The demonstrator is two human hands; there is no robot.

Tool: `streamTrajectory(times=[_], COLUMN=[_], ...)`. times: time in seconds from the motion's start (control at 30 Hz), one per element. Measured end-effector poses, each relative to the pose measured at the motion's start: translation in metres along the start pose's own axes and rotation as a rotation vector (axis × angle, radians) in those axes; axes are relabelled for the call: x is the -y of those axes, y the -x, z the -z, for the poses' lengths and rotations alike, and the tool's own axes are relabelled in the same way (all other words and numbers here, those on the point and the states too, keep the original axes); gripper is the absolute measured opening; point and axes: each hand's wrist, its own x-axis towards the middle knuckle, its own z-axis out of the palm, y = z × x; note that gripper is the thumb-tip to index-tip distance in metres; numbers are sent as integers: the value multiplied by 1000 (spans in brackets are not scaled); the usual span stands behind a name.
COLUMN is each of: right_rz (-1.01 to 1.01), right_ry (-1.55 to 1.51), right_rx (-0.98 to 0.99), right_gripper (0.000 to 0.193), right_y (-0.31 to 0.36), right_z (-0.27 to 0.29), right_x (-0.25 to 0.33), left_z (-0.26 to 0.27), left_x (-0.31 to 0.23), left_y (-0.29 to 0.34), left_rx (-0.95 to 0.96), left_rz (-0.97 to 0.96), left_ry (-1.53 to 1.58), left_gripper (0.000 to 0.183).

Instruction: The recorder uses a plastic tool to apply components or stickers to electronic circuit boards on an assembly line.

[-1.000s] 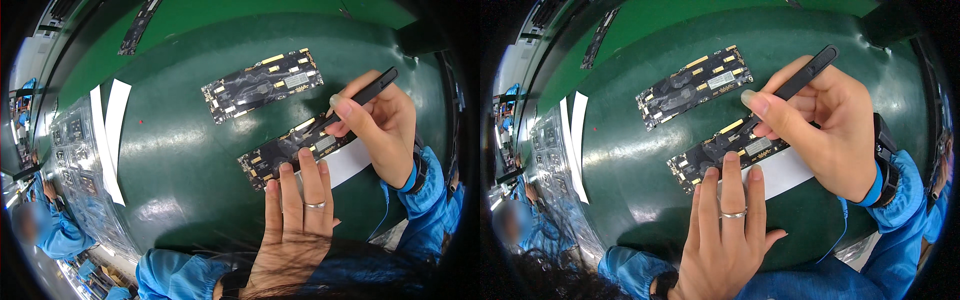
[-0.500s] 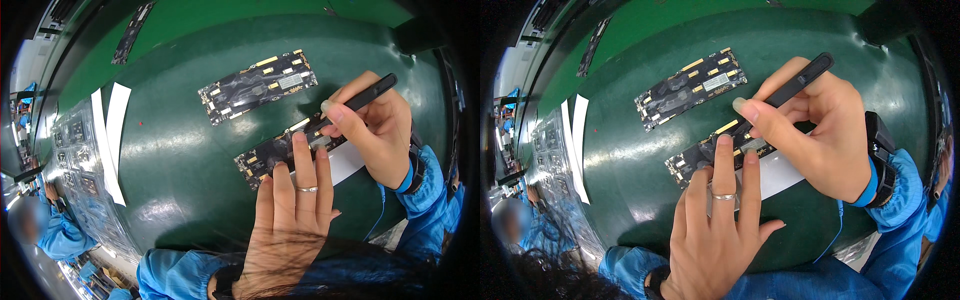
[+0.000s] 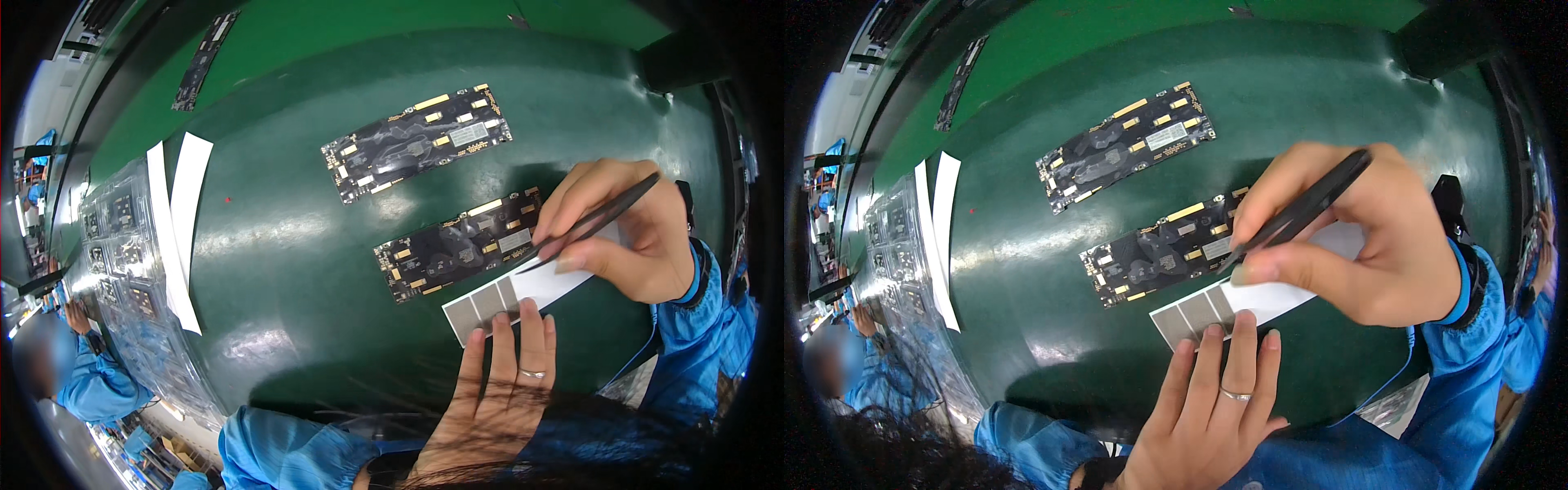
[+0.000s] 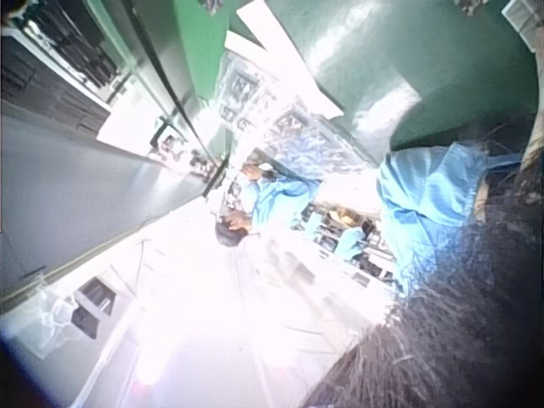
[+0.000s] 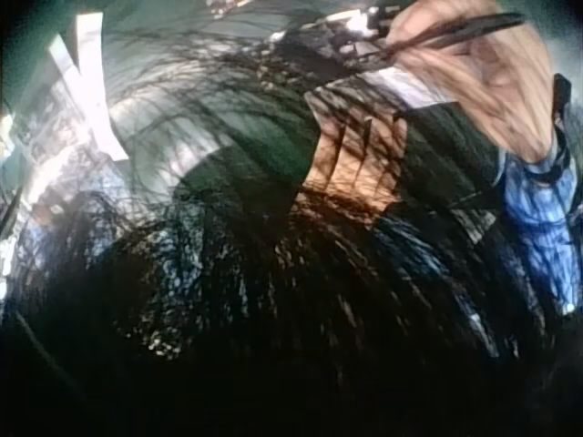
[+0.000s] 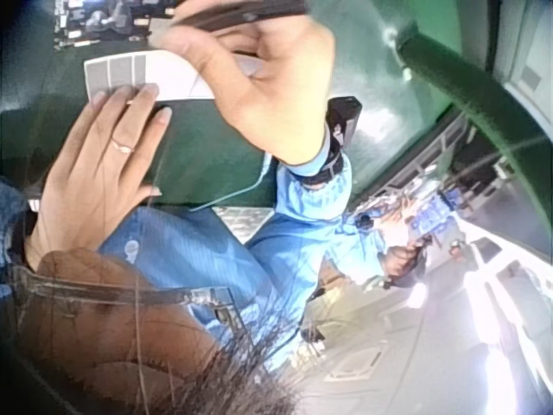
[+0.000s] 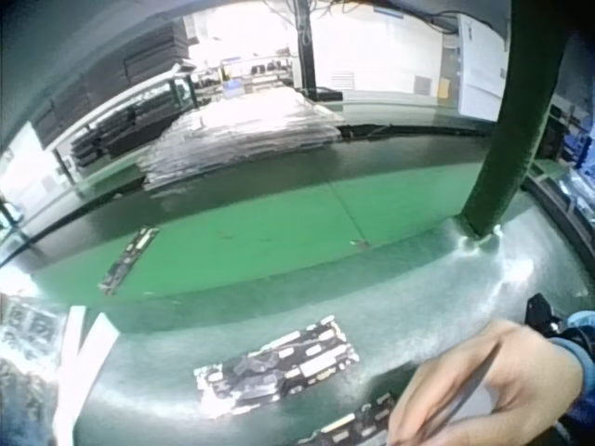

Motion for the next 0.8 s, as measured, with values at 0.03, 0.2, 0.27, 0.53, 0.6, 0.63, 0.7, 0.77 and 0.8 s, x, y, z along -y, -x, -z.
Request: streamTrajectory(times=[0.03,0.2,0.27,0.53,0.6,0.63,0.7,0.77,0.8], right_rz=[-3,-40,-27,-60,-58,-38,-18,0,2], right_ry=[3,23,66,-53,-28,6,40,59,59], right_rx=[24,24,47,-7,16,22,28,47,45], right_gripper=[19,19,19,20,20,19,19,18,18], right_y=[1,-1,0,2,1,1,1,-1,-2], right_z=[0,-4,-3,-5,-5,-5,-4,-4,-3], right_x=[-5,-9,-10,-11,-12,-12,-13,-14,-14], left_z=[-3,-6,-8,-4,-4,-5,-7,-9,-8], left_x=[-1,-3,-3,-2,-2,-3,-4,-3,-3], left_y=[0,-2,-3,-4,-3,-3,-4,-5,-5], left_rx=[13,12,8,36,43,31,19,-32,-32], left_rz=[-16,-6,-11,-2,-7,2,10,17,17], left_ry=[-21,-45,-36,-29,-26,-20,-15,-34,-36], left_gripper=[50,51,51,51,51,51,51,52,52])
